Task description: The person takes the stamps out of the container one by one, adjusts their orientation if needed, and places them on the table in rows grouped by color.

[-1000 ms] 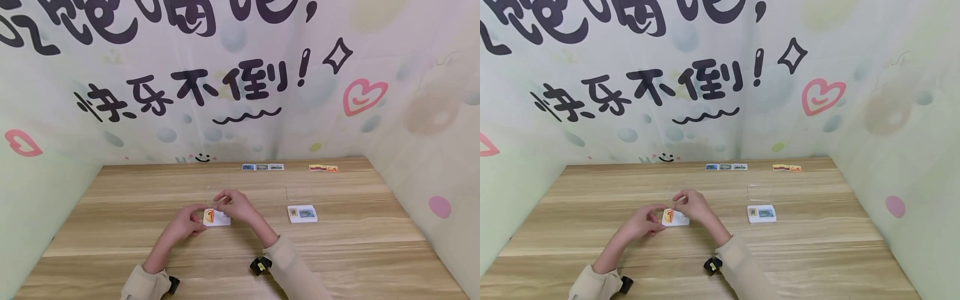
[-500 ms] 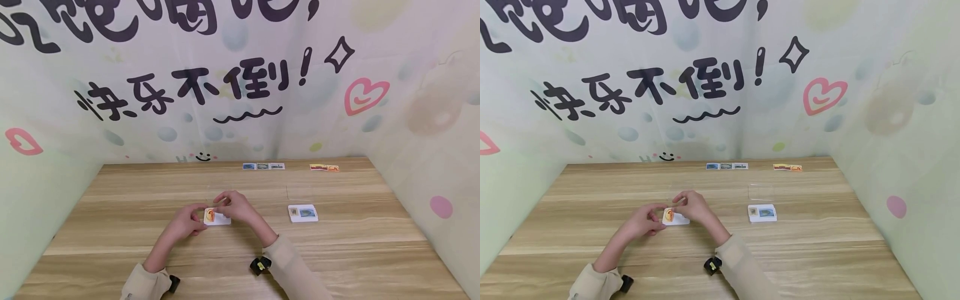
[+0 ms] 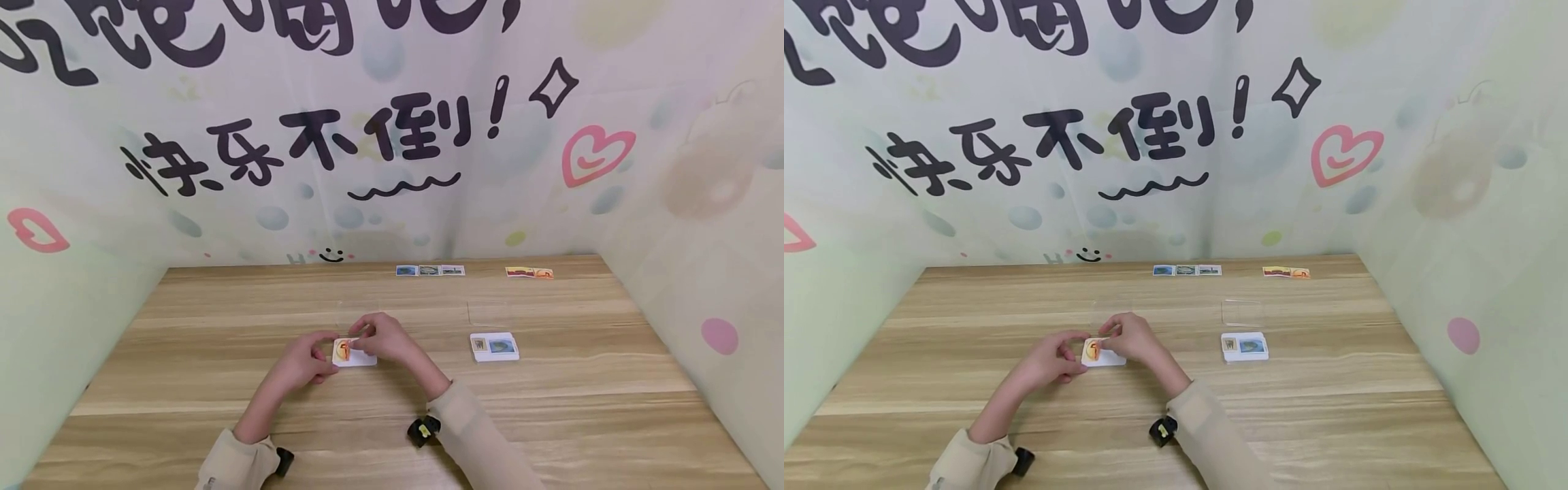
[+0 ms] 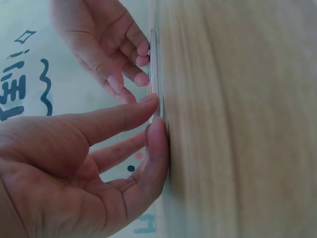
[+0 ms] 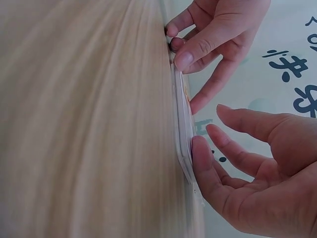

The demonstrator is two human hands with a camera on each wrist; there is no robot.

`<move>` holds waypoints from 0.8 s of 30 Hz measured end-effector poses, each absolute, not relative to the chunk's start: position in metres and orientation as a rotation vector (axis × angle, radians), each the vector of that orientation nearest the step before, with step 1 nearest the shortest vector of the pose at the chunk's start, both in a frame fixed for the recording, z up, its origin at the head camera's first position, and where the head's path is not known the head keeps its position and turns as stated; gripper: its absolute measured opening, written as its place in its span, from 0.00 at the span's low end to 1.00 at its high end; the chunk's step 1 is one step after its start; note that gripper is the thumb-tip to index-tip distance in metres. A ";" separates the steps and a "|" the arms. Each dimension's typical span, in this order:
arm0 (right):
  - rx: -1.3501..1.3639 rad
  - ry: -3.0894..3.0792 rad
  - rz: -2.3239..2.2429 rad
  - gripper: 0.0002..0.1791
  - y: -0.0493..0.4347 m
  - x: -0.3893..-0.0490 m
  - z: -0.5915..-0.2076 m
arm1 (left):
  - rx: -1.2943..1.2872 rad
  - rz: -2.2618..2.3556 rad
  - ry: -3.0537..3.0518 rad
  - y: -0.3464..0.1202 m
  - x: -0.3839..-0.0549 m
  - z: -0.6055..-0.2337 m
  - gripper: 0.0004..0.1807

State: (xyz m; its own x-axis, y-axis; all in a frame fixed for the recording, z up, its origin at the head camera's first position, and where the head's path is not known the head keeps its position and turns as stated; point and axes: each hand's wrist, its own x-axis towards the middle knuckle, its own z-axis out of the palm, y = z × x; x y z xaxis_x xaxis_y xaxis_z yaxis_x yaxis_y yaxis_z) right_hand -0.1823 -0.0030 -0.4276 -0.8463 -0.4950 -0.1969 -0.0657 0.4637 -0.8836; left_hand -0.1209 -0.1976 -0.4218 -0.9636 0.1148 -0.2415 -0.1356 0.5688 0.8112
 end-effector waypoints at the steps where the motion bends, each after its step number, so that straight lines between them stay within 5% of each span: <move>1: -0.466 2.288 -1.351 0.11 -0.003 -0.183 -0.428 | -0.021 1.348 2.532 -0.198 -0.121 -0.422 0.31; 24: -0.502 2.387 -1.293 0.07 -0.011 -0.183 -0.434 | -0.063 1.410 2.461 -0.202 -0.125 -0.425 0.30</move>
